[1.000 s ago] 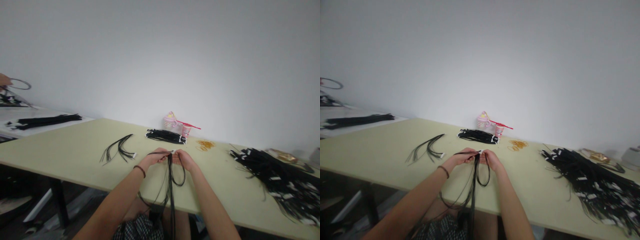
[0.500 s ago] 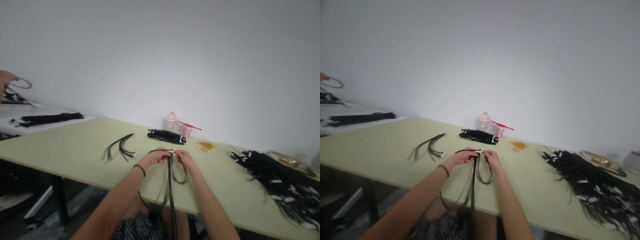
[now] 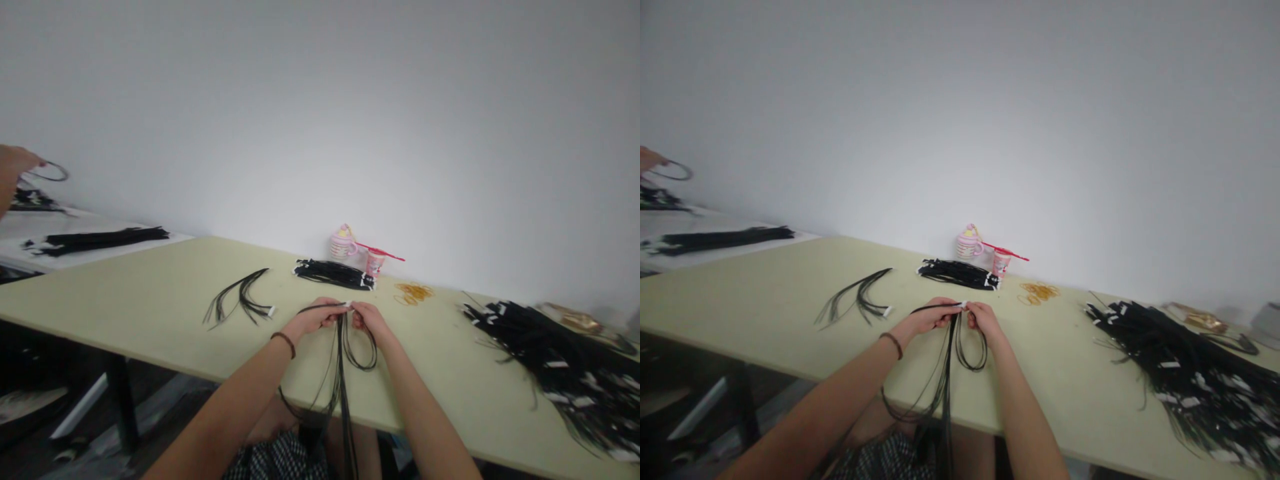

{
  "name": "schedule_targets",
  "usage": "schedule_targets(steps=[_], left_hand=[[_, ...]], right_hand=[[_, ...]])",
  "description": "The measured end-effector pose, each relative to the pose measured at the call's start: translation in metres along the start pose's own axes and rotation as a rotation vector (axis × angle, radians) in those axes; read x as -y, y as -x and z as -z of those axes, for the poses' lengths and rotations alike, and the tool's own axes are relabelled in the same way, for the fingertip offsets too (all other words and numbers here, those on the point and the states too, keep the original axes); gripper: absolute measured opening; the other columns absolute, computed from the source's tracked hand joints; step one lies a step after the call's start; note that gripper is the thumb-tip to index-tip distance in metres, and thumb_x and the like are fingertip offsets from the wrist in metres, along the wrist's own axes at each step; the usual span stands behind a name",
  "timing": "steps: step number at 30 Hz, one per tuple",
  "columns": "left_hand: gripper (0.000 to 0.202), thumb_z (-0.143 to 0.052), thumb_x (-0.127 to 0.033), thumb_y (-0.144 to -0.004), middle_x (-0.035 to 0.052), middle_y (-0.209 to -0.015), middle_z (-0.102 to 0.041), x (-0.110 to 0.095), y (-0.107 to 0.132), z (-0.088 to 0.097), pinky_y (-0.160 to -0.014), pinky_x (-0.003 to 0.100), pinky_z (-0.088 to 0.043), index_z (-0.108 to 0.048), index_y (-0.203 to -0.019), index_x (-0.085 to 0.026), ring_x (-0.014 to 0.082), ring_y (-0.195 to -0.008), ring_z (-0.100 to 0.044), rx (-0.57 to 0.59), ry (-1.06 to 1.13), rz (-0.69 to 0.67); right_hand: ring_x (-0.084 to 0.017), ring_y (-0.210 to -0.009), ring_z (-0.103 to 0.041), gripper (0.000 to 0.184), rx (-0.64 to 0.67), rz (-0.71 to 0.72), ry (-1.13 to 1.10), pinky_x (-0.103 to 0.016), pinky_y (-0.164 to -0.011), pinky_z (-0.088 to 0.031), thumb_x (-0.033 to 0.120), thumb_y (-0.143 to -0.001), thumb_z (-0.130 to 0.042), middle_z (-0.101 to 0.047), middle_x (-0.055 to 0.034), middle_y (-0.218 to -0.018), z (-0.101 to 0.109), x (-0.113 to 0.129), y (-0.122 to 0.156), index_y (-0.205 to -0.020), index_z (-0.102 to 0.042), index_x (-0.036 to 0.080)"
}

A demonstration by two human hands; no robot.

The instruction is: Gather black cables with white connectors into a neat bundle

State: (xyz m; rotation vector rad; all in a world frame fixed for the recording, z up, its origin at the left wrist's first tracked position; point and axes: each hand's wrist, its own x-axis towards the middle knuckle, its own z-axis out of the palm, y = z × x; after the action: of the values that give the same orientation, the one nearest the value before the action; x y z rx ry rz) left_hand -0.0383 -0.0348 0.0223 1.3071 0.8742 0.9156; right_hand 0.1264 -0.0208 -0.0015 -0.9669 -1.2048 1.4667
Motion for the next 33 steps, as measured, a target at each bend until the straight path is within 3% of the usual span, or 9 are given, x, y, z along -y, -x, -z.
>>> schedule_targets(steps=[2,5,10,17,33], left_hand=[[0.014,-0.059,-0.020,-0.080,-0.0031,-0.052,-0.043,0.000,-0.003,0.002,-0.040,0.023,-0.022,-0.058,-0.067,-0.014,0.0068,-0.046,-0.031,-0.005,0.010,0.030],[0.016,-0.053,-0.024,-0.086,-0.0027,-0.062,-0.051,0.002,-0.007,0.004,-0.044,0.019,-0.034,-0.057,-0.075,-0.014,0.0056,-0.049,-0.040,-0.004,0.019,0.074],[0.020,-0.051,-0.031,-0.088,0.0046,-0.093,-0.061,0.004,-0.010,0.005,-0.063,0.027,-0.051,-0.059,-0.098,-0.015,0.0111,-0.073,-0.058,0.004,0.044,0.105],[0.025,-0.050,-0.032,-0.089,0.0082,-0.110,-0.059,0.008,-0.013,0.008,-0.077,0.035,-0.052,-0.058,-0.108,-0.018,0.0159,-0.089,-0.059,0.006,0.085,0.161],[0.030,-0.051,-0.033,-0.088,0.0094,-0.118,-0.056,0.014,-0.015,0.011,-0.083,0.040,-0.050,-0.055,-0.114,-0.018,0.0190,-0.098,-0.058,0.010,0.140,0.270]], right_hand=[[-0.016,-0.089,-0.060,0.028,-0.010,-0.029,0.015,-0.035,-0.075,-0.053,0.033,-0.090,-0.052,-0.059,-0.0071,-0.108,0.002,0.002,0.000,-0.111,-0.056,0.015],[-0.015,-0.087,-0.060,0.028,-0.014,-0.054,0.023,-0.034,-0.074,-0.053,0.034,-0.090,-0.052,-0.059,-0.0068,-0.106,0.002,0.004,0.001,-0.110,-0.056,0.015],[-0.017,-0.091,-0.060,0.029,-0.017,-0.059,0.024,-0.036,-0.077,-0.052,0.034,-0.090,-0.051,-0.058,-0.0075,-0.109,0.000,0.006,0.004,-0.112,-0.056,0.015],[-0.017,-0.093,-0.059,0.029,-0.025,-0.048,0.010,-0.037,-0.079,-0.052,0.033,-0.090,-0.051,-0.058,-0.0079,-0.112,0.000,0.010,0.006,-0.113,-0.055,0.016],[-0.018,-0.094,-0.059,0.030,-0.031,-0.077,0.130,-0.037,-0.079,-0.052,0.033,-0.089,-0.052,-0.058,-0.0083,-0.112,0.000,0.008,0.008,-0.113,-0.055,0.015]])
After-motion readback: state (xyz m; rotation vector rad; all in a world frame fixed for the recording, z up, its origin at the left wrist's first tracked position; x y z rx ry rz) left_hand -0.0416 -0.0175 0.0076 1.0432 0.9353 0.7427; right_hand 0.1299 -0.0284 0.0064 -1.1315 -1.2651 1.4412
